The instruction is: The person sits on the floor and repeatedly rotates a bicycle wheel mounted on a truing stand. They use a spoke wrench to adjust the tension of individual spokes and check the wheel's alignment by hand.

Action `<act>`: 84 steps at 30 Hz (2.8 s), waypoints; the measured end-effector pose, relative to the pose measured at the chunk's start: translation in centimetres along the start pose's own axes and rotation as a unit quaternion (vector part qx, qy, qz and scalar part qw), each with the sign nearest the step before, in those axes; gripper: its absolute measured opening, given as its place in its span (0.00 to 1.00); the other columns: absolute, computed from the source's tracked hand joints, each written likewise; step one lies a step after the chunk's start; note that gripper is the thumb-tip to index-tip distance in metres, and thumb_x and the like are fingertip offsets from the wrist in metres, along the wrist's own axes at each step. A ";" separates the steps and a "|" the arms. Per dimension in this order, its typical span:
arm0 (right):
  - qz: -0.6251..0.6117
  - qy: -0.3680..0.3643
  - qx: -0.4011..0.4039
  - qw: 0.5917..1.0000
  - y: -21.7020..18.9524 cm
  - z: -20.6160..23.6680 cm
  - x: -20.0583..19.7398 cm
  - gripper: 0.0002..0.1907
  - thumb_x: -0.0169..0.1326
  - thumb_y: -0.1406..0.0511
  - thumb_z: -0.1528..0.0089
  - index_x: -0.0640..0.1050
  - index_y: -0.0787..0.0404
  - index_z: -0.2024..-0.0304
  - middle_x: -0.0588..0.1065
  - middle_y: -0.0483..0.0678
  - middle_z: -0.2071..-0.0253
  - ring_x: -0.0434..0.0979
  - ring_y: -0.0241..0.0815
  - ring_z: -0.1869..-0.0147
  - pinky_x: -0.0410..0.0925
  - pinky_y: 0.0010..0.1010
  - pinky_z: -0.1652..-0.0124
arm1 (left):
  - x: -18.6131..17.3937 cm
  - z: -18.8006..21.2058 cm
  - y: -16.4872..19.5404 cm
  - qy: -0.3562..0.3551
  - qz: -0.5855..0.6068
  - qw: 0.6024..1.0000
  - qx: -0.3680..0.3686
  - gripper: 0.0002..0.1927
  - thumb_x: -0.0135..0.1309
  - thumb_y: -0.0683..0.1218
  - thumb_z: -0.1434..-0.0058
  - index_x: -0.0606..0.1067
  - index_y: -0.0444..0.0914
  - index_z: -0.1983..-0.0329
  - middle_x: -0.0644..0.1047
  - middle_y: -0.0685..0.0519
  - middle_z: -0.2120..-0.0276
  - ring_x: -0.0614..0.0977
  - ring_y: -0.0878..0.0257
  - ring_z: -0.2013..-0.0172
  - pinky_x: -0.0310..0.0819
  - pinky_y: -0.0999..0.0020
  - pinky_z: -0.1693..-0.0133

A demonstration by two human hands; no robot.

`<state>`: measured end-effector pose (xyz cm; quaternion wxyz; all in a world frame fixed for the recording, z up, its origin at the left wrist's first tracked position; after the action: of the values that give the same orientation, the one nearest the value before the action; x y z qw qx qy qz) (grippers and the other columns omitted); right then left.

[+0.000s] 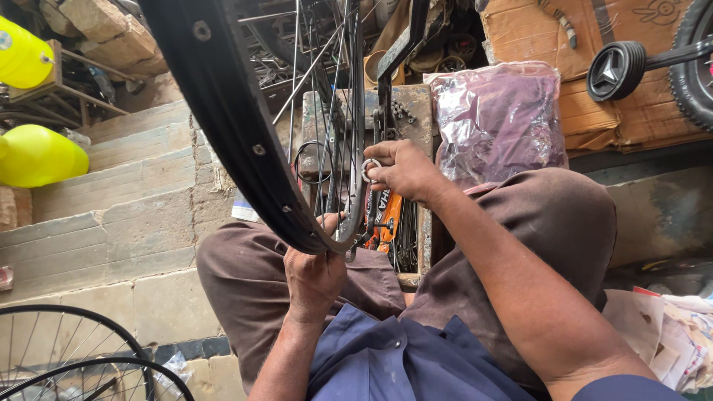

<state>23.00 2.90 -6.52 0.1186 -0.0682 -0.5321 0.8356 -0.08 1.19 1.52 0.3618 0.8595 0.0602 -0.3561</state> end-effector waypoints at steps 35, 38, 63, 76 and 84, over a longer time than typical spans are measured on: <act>0.154 -0.021 -0.072 0.985 -2.3 1.3 1.8 0.18 0.58 0.69 0.43 0.76 0.63 0.49 0.82 0.51 0.59 0.83 0.38 0.55 0.76 0.31 0.53 | 7.1 -4.5 -9.7 -0.163 0.360 0.885 -0.246 0.19 0.45 0.47 0.22 0.72 0.31 0.35 0.78 0.51 0.57 0.76 0.69 0.57 0.73 0.73 0.56; 0.216 0.012 -0.083 0.973 -3.1 1.5 1.9 0.16 0.57 0.67 0.42 0.80 0.60 0.50 0.83 0.50 0.59 0.84 0.38 0.56 0.76 0.31 0.51 | 7.0 -4.3 -9.2 -0.148 0.322 0.903 -0.242 0.19 0.44 0.47 0.25 0.70 0.32 0.36 0.80 0.53 0.55 0.80 0.70 0.55 0.76 0.75 0.53; 0.097 -0.075 -0.041 0.992 -3.2 2.1 1.8 0.16 0.59 0.67 0.40 0.81 0.67 0.50 0.83 0.52 0.60 0.85 0.39 0.59 0.80 0.31 0.56 | 6.1 -4.2 -6.5 -0.034 0.347 0.896 -0.277 0.17 0.48 0.50 0.24 0.78 0.31 0.49 0.81 0.55 0.65 0.78 0.74 0.66 0.72 0.77 0.63; 0.338 0.034 -0.114 0.934 -4.4 3.2 2.2 0.14 0.65 0.58 0.42 0.85 0.58 0.56 0.83 0.49 0.57 0.83 0.46 0.51 0.73 0.38 0.50 | 3.3 -6.4 -6.0 -0.170 0.091 0.934 -0.300 0.15 0.50 0.44 0.30 0.82 0.36 0.46 0.81 0.53 0.73 0.77 0.69 0.75 0.69 0.73 0.73; 0.214 -0.011 -0.028 0.976 -6.1 2.8 -1.1 0.18 0.64 0.57 0.43 0.83 0.59 0.55 0.84 0.49 0.60 0.86 0.44 0.64 0.77 0.34 0.62 | -1.1 -8.9 -5.4 -0.403 0.422 0.749 -0.312 0.24 0.63 0.48 0.40 0.75 0.35 0.42 0.84 0.59 0.57 0.84 0.73 0.62 0.80 0.76 0.60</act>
<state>24.10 2.59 0.17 -0.0710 -0.1747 -0.5296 0.8270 2.20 11.22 3.36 0.7140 0.4130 -0.3524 -0.4421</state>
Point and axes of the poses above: each hand's wrist, its own z-axis away from the middle knuckle, its own x-axis out of the palm, y = z × x, the point moved 3 cm from there along -z, towards the middle knuckle
